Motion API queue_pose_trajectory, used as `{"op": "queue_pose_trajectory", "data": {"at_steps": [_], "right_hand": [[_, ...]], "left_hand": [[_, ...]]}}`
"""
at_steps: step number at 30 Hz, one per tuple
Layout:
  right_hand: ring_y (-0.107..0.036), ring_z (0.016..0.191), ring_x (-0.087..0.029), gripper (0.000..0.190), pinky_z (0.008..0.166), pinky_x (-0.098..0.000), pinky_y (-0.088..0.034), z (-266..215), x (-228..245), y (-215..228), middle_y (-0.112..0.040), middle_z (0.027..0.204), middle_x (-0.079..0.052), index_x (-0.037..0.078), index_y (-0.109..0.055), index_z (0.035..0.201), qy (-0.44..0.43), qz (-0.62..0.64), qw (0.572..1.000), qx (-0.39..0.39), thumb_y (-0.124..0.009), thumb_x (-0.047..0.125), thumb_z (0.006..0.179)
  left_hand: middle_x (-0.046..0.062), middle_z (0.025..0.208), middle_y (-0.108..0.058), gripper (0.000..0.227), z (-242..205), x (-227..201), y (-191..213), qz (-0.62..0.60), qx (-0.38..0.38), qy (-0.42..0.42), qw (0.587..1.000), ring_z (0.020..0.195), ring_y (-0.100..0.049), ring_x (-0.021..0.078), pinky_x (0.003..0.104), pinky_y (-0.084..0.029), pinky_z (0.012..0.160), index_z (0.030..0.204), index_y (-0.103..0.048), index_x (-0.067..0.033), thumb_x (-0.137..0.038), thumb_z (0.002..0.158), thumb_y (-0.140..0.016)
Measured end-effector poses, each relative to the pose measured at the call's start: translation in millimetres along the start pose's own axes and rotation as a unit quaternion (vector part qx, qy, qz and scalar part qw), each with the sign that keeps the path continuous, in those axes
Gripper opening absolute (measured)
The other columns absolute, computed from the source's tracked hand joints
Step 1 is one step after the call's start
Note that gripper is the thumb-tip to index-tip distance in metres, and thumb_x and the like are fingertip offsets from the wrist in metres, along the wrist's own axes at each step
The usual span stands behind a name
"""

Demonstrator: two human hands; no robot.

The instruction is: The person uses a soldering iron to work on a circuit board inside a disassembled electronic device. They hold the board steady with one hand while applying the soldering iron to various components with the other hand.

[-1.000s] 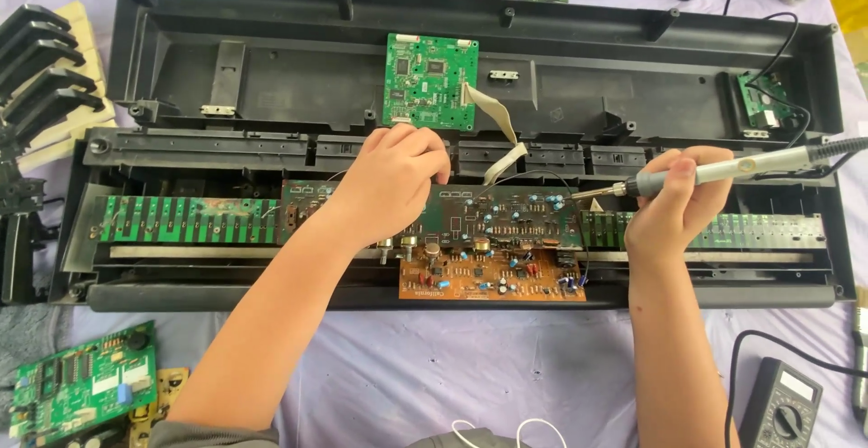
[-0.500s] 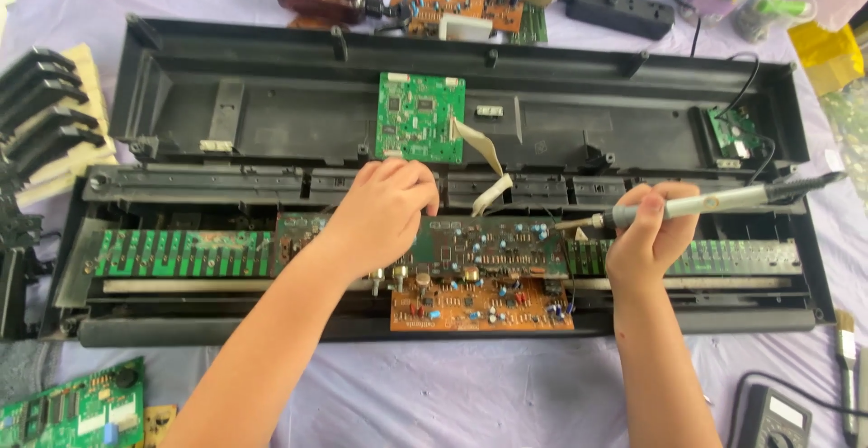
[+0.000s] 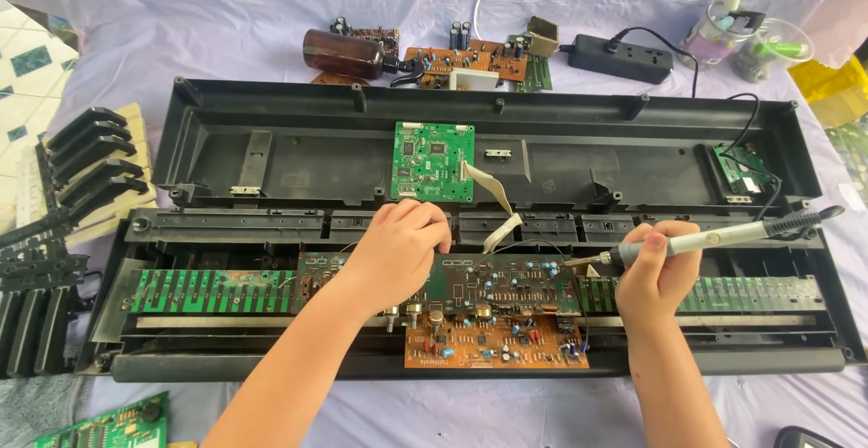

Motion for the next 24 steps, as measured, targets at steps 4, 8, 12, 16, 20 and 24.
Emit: {"op": "queue_pose_trajectory", "data": {"at_steps": [4,8,12,16,20,24], "right_hand": [[-0.035,0.036,-0.008,0.032,0.045,-0.0236,-0.041,2.0,4.6,1.1,-0.029,0.063,0.005,0.013,-0.039,0.085,0.004,-0.017,1.000,0.001,-0.039,0.023,0.116],[-0.033,0.035,-0.007,0.032,0.045,-0.0224,-0.041,2.3,6.9,-1.3,-0.028,0.062,0.005,0.013,-0.038,0.084,-0.011,-0.011,1.000,-0.002,-0.037,0.023,0.115],[-0.043,0.056,-0.016,0.029,0.057,-0.0296,-0.036,-7.6,1.9,4.9,-0.047,0.070,-0.007,0.006,-0.043,0.095,-0.091,-0.015,0.996,-0.001,-0.042,0.030,0.111],[-0.039,0.053,-0.015,0.030,0.055,-0.0300,-0.034,-6.4,3.9,5.0,-0.052,0.069,-0.010,0.005,-0.044,0.094,-0.093,-0.036,0.995,-0.001,-0.041,0.029,0.111],[-0.045,0.058,-0.015,0.029,0.058,-0.0302,-0.037,-8.8,2.2,7.3,-0.058,0.073,-0.007,0.006,-0.048,0.095,-0.116,-0.069,0.991,-0.002,-0.041,0.030,0.110],[-0.040,0.053,-0.013,0.028,0.052,-0.0290,-0.033,-8.1,3.3,6.3,-0.057,0.069,-0.007,0.007,-0.047,0.094,-0.134,-0.056,0.989,-0.001,-0.040,0.029,0.109]], "left_hand": [[-0.007,0.099,-0.053,0.021,1.3,-0.8,1.7,0.002,-0.013,-0.009,1.000,0.106,-0.055,0.0151,0.034,-0.044,0.095,0.084,-0.055,-0.0238,-0.005,0.088,-0.049],[-0.007,0.098,-0.052,0.020,2.2,-1.5,2.2,-0.004,-0.009,-0.008,1.000,0.105,-0.054,0.0153,0.033,-0.044,0.093,0.083,-0.055,-0.0234,-0.005,0.088,-0.048],[0.002,0.108,-0.064,0.029,5.7,-8.8,12.7,-0.080,0.062,0.028,0.995,0.111,-0.054,0.0255,0.044,-0.039,0.100,0.092,-0.066,-0.0116,0.010,0.090,-0.048],[0.002,0.110,-0.063,0.028,6.4,-8.0,11.9,-0.083,0.071,0.031,0.994,0.113,-0.053,0.0260,0.045,-0.038,0.100,0.093,-0.066,-0.0119,0.010,0.091,-0.048],[0.000,0.110,-0.063,0.029,5.6,-7.3,9.9,-0.085,0.064,0.039,0.994,0.114,-0.053,0.0245,0.046,-0.036,0.104,0.092,-0.066,-0.0131,0.010,0.089,-0.048],[0.001,0.110,-0.063,0.029,5.0,-6.0,8.9,-0.084,0.067,0.038,0.994,0.114,-0.053,0.0252,0.047,-0.036,0.105,0.093,-0.067,-0.0131,0.010,0.089,-0.049]]}}
Point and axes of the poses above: each hand's wrist, its own z-axis towards the middle knuckle, its own y-axis out of the back of the hand, x = y × z, the point moved 4 cm from there along z, towards the middle knuckle
